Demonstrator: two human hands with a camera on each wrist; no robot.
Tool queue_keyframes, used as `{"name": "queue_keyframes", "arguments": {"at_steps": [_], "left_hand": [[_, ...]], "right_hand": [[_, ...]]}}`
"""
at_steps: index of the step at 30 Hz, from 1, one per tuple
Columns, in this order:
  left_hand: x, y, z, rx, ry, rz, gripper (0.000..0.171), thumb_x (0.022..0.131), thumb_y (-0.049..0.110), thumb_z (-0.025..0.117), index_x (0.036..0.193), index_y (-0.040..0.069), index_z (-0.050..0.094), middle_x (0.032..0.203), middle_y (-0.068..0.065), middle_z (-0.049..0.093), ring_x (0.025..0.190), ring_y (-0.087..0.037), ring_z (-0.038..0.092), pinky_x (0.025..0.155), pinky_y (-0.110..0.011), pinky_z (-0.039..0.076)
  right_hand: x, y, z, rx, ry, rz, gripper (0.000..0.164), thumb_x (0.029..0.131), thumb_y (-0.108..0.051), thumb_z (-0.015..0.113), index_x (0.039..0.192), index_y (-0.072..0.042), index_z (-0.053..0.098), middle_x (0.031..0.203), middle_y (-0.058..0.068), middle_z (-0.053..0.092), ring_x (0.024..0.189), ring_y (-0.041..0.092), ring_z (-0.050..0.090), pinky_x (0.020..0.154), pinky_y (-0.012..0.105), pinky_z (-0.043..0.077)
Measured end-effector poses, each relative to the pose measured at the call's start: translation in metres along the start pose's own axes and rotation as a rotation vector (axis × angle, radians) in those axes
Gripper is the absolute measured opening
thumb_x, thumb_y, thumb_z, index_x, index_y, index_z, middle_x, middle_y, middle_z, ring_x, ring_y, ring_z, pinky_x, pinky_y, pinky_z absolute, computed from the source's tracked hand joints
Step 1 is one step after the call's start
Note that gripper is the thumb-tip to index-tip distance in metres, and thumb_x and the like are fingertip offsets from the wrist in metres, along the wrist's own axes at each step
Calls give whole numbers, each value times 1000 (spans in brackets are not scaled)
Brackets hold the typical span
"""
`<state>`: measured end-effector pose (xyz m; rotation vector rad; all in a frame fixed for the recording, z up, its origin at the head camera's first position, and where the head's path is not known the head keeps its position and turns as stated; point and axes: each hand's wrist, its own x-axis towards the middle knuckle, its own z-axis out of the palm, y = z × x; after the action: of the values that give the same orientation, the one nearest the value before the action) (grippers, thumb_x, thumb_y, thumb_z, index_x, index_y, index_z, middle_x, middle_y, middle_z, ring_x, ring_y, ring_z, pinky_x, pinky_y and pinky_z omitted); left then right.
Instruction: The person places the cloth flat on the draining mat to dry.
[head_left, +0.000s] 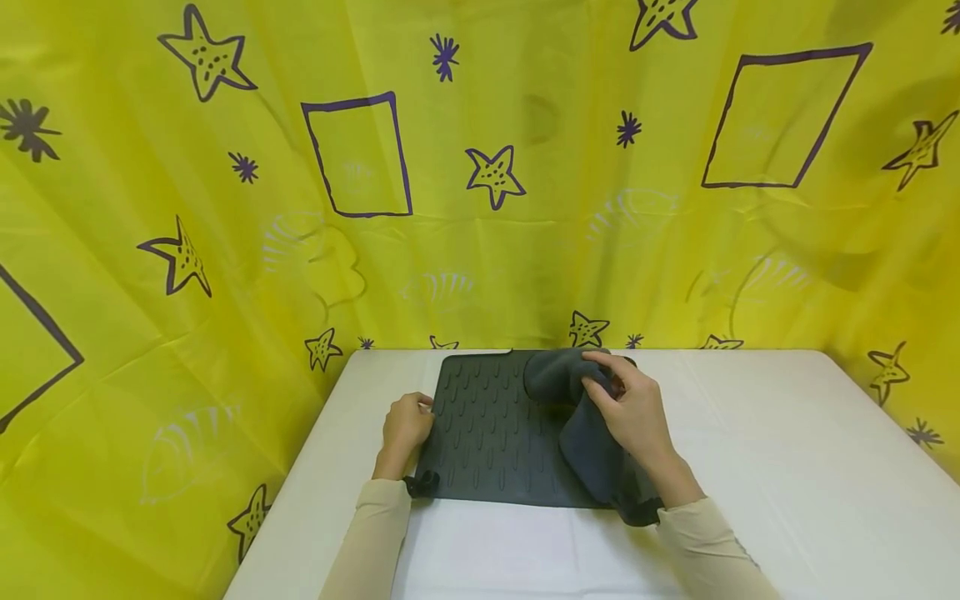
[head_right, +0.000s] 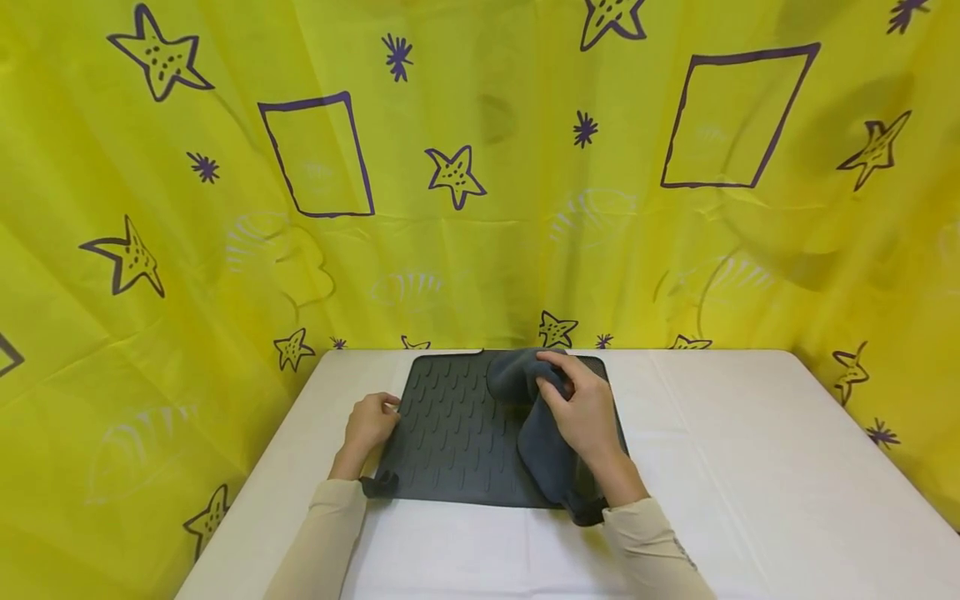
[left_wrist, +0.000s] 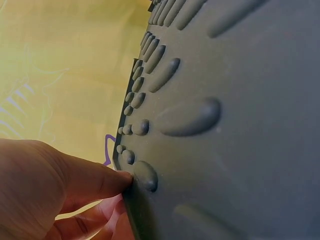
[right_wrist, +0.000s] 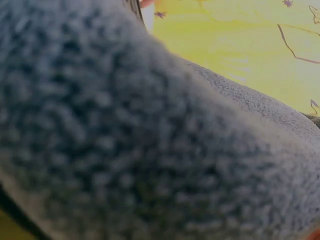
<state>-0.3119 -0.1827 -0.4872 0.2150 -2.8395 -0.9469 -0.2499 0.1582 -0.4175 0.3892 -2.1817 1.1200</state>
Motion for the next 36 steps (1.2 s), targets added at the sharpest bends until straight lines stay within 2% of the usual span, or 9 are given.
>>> {"name": "queue_keyframes", "arguments": {"at_steps": [8, 11, 17, 19, 21, 23, 25, 32, 36], "left_hand": [[0, 1, 1, -6, -5, 0, 26, 88, 8, 65, 112, 7, 76, 92, -9, 76, 77, -25, 69, 67, -43, 54], [0, 1, 0, -5, -4, 2, 26, 88, 7, 65, 111, 7, 76, 92, -9, 76, 77, -25, 69, 67, -42, 54], [-1, 0, -1, 1, -3, -1, 27, 87, 7, 64, 111, 8, 76, 93, -9, 77, 79, -26, 69, 68, -44, 55], [-1, 0, -1, 2, -4, 1, 27, 87, 7, 64, 111, 8, 76, 93, -9, 77, 79, -26, 70, 67, -43, 55], [-1, 0, -1, 2, -5, 2, 28, 86, 6, 63, 111, 8, 76, 93, -9, 77, 78, -26, 69, 66, -43, 54], [-1, 0, -1, 3, -4, 3, 29, 86, 6, 62, 111, 8, 76, 93, -8, 77, 77, -26, 69, 65, -42, 54], [-1, 0, -1, 2, -3, 6, 30, 85, 6, 62, 111, 8, 76, 92, -9, 77, 76, -25, 69, 64, -42, 54], [0, 1, -1, -6, -3, 7, 30, 85, 7, 61, 111, 7, 76, 92, -10, 76, 76, -26, 69, 64, -42, 54], [0, 1, 0, -18, -12, 10, 27, 89, 13, 65, 114, 6, 74, 97, -12, 77, 81, -28, 71, 67, -43, 55]], "right_hand": [[1, -3, 15, 46, 18, 13, 41, 90, -4, 76, 129, -13, 69, 87, 6, 63, 60, 9, 45, 54, 21, 39], [0, 0, 20, 51, -8, 25, 43, 91, -5, 75, 132, -14, 67, 92, 7, 64, 62, 10, 46, 54, 21, 40], [-5, 14, 31, 6, -216, 87, 53, 95, -12, 72, 145, -14, 55, 88, 10, 57, 71, 17, 50, 61, 29, 42], [-7, 17, 32, -7, -308, 123, 59, 96, -15, 70, 151, -14, 47, 107, 15, 64, 86, 26, 60, 72, 37, 50], [-9, 20, 33, -19, -402, 162, 66, 97, -17, 69, 156, -16, 40, 133, 20, 61, 108, 38, 64, 87, 50, 54], [-11, 23, 35, -44, -478, 195, 70, 98, -20, 67, 159, -16, 34, 154, 21, 48, 132, 46, 54, 102, 63, 46], [-12, 25, 36, -68, -543, 214, 71, 99, -21, 65, 161, -15, 30, 162, 21, 37, 143, 49, 43, 109, 68, 39], [-18, 29, 36, -90, -731, 244, 71, 101, -27, 64, 161, -13, 29, 162, 23, 35, 146, 49, 38, 113, 67, 35], [-19, 31, 35, -63, -780, 235, 73, 101, -30, 64, 161, -12, 28, 162, 25, 34, 146, 49, 38, 113, 66, 35]]}}
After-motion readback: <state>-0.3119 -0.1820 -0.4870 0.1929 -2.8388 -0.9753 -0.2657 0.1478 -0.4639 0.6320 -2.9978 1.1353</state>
